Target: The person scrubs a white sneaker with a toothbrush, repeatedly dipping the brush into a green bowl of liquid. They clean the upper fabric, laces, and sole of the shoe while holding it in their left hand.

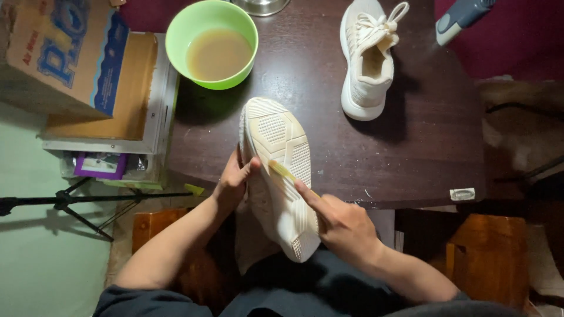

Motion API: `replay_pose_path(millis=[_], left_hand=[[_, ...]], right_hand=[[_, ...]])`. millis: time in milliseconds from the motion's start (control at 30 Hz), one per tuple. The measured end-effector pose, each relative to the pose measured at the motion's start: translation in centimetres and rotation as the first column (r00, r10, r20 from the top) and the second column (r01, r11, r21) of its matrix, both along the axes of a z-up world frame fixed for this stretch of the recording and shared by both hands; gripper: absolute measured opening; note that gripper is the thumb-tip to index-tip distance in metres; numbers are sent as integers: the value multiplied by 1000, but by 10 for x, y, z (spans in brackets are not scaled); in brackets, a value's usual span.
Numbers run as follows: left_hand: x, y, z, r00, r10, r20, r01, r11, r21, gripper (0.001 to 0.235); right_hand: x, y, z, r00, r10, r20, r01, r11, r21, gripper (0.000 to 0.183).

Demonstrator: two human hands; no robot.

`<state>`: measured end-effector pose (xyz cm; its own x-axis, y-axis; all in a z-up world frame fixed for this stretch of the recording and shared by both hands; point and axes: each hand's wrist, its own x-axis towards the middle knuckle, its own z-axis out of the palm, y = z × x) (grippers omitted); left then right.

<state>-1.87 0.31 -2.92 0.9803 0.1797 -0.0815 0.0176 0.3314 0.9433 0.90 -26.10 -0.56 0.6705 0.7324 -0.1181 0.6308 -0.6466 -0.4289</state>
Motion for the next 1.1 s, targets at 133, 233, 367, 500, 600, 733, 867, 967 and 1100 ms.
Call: replay_pose_path(millis=[133, 233, 367, 500, 600, 733, 867, 967, 1100], left_hand=[[-4, -1, -32, 997, -27, 78, 33, 996, -84, 78], [2, -3, -10, 999, -21, 36, 23, 999, -46, 81], [4, 4, -4, 996, 40, -77, -47, 994, -97, 85], [1, -5, -21, 994, 10, -110, -28, 987, -160, 88], [-6, -19, -37, 993, -108, -48, 100, 984, -150, 80], [0, -13, -37, 998, 29, -51, -36, 987, -154, 59], [7, 3, -12, 994, 88, -63, -98, 981, -168, 58], [9, 1, -36, 993, 91, -74, -101, 985, -141, 63], [2, -16, -25, 995, -5, -104, -1, 998, -61, 69]], right_hand=[[5, 18, 7, 999, 12, 38, -12, 1000, 16, 82], [5, 14, 6, 991, 23, 131, -40, 991, 127, 72], [-7, -11, 13, 1000, 5, 20, -4, 999, -33, 68], [1, -11, 2, 1000, -26, -2, 26, 1000, 11, 75], [10, 9, 3, 1000, 8, 30, -10, 998, 57, 74], [8, 19, 21, 981, 0, 194, -32, 987, 160, 63], [-4, -4, 19, 993, 13, 121, -26, 994, 104, 66], [2, -2, 14, 993, 7, 119, -21, 992, 121, 64], [14, 20, 0, 979, -17, 203, -33, 970, 243, 62]])
